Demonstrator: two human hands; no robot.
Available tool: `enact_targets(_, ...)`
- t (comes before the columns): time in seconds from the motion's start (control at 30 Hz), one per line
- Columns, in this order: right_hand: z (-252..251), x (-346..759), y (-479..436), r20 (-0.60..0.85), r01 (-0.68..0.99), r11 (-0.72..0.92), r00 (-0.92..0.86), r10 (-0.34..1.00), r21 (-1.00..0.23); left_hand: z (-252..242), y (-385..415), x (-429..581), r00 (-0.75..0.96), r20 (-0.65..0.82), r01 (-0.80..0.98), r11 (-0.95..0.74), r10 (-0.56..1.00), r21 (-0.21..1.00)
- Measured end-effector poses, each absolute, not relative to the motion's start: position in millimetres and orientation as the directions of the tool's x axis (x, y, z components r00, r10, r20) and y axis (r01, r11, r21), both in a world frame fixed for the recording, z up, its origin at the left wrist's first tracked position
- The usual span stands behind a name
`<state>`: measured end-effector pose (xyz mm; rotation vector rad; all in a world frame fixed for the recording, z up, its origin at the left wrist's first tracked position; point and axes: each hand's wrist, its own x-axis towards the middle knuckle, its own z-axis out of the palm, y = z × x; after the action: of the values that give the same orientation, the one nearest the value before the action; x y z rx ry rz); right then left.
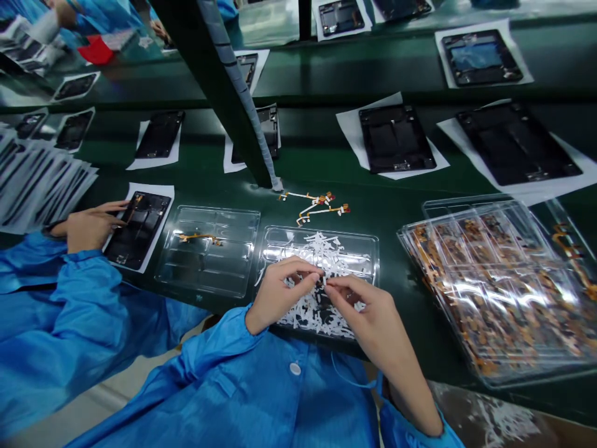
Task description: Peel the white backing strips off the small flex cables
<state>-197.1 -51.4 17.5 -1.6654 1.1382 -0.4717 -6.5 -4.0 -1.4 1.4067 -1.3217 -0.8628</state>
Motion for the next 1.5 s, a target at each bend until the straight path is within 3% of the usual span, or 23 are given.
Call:
enact_targets(0.1, 16.5, -201.3, -52.2, -0.231, -0.420, 0.025, 0.447, -0.864, -0.907, -2.6, 1.1, -7.5, 0.191, 0.351, -0.470, 0.228, -0.917, 0.852)
enact_targets(0.17, 18.7, -201.5, -52.8, -0.242, -0.390, 0.046, 0.469, -0.850, -0.919, -3.2, 3.7, -8.3, 0.092, 0.525, -0.644, 0.351, -0.846, 0.679)
enact_targets(0.23, 20.7, -200.2, -53.0, -0.248, -0.360, 0.065, 0.490, -0.836, -0.931, -4.1, 4.1, -8.7, -0.033, 0.604, -0.747, 0.421, -0.796, 0.515)
enact_targets(0.33, 19.4, -198.1, -52.0, -0.262, -0.330, 0.101, 0.494, -0.829, -0.939, -5.7, 2.3, -7.9, -0.091, 0.624, -0.803, 0.427, -0.776, 0.415)
enact_targets(0.57, 8.5, -190.6, -48.1, -0.251, -0.316, 0.089, 0.519, -0.817, -0.945, -8.8, 1.5, -8.9, -0.072, 0.595, -0.868, 0.344, -0.801, 0.358)
enact_targets(0.8, 6.8, -201.9, -51.3, -0.301, -0.397, 0.116, 0.443, -0.845, -0.910, -18.1, -3.2, -7.2, -0.009, 0.528, -0.875, 0.263, -0.849, 0.407)
enact_targets(0.87, 8.6, -211.1, -54.2, -0.292, -0.445, 0.094, 0.400, -0.869, -0.891, -16.5, -3.7, -2.3, 0.053, 0.421, -0.800, 0.214, -0.905, 0.560)
enact_targets(0.97, 13.1, -215.4, -58.3, -0.271, -0.472, 0.053, 0.408, -0.872, -0.880, -7.2, -5.9, 2.3, 0.072, 0.131, -0.486, 0.079, -0.989, 0.870)
enact_targets(1.07, 15.6, -206.8, -60.1, -0.245, -0.441, 0.022, 0.456, -0.856, -0.897, 2.6, -11.0, 1.7, 0.041, 0.006, -0.254, -0.005, -0.999, 0.967)
enact_targets(1.33, 11.1, -198.3, -58.0, -0.315, -0.425, 0.069, 0.542, -0.779, -0.902, 0.5, -19.3, 20.4, 0.264, 0.155, -0.260, 0.085, -0.952, 0.962)
enact_targets(1.5, 8.1, -202.0, -57.2, -0.302, -0.412, 0.070, 0.531, -0.792, -0.908, 4.2, -9.5, 15.8, 0.324, 0.339, -0.539, 0.122, -0.883, 0.833)
